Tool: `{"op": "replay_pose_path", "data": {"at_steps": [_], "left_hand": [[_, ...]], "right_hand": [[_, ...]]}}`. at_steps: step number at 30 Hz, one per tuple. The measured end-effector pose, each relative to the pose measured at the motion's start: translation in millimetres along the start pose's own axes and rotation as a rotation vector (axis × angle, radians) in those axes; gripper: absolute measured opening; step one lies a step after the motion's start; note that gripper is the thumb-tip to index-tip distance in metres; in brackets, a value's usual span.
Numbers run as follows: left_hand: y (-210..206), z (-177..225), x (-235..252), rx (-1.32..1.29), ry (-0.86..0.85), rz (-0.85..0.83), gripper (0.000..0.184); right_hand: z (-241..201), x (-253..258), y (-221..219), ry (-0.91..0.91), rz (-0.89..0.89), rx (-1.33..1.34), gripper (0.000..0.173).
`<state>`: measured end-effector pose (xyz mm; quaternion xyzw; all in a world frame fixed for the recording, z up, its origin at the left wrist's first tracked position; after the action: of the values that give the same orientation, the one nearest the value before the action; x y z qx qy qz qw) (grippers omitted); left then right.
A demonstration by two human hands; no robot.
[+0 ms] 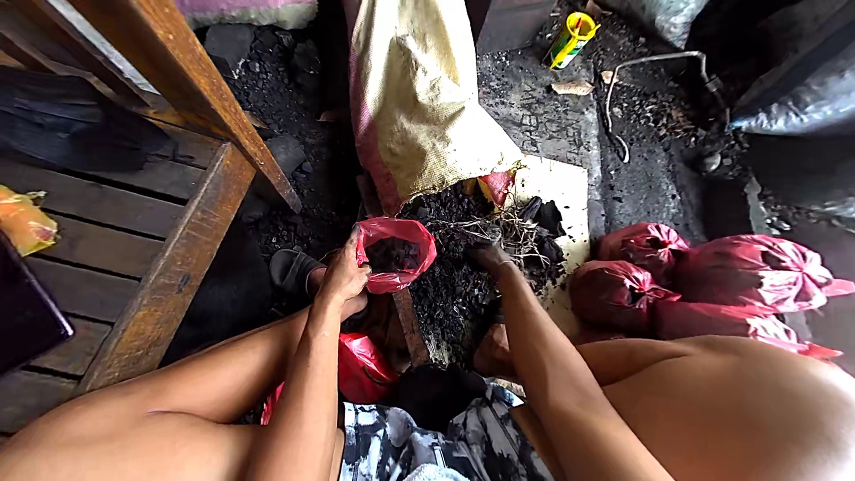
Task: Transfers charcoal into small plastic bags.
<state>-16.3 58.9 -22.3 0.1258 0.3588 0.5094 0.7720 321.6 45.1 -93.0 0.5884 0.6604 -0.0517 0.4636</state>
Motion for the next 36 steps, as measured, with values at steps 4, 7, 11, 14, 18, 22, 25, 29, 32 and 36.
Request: {"op": "replay_pose_path", "data": {"at_steps": [4,7,11,14,18,22,25,29,32,36], "left_hand": [[-2,3,0,0.025,0.005,-0.026,0.092],[-2,9,-1,0.026,-0.015,-0.029,0.091],[-1,14,-4,0.042,-0.004,-0.049,0.091],[-2,13,-4,0.037,-0.022,-0.046,0.093],[-4,11,-2,0.033,-0.032,-0.038,0.093],[-3,14,-2,0.06,-0.019,-0.06,0.092],[-2,16,-2,0.075,-0.03,-0.076,0.092],[0,16,-7,0.07,-0.004,-0.09,0.095],[-2,16,-5,0.067,-0.013,-0.091,0.096],[-4,17,-1,0.066,-0.021,-0.079,0.095]], "right_hand": [[-38,-8,17,0.156,-0.118,0.007,0.024],[-48,-15,22,0.186,-0.113,0.0,0.023],[-87,-36,9,0.48,-0.18,0.257,0.014],[-130,-60,-8,0.645,-0.268,0.174,0.025],[-132,-42,7,0.529,0.088,0.011,0.02],[-68,-4,-17,0.168,0.112,-0.238,0.032],[-28,13,-54,0.017,0.075,-0.313,0.044],[-7,12,-63,0.022,0.144,-0.193,0.036],[-11,10,-33,0.065,0.233,-0.003,0.029],[-60,-8,9,0.309,0.283,0.285,0.018]]}}
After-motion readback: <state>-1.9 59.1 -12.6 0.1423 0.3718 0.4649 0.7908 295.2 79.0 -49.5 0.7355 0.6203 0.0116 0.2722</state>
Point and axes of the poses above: each hand's wrist, its own x-axis towards the middle knuckle, its own y-axis out of the back of the hand, z = x × y, the point moved 6 cm from there along x, towards the middle knuckle, and after that the axes turned 7 degrees about -z, right-handed, at the moved point
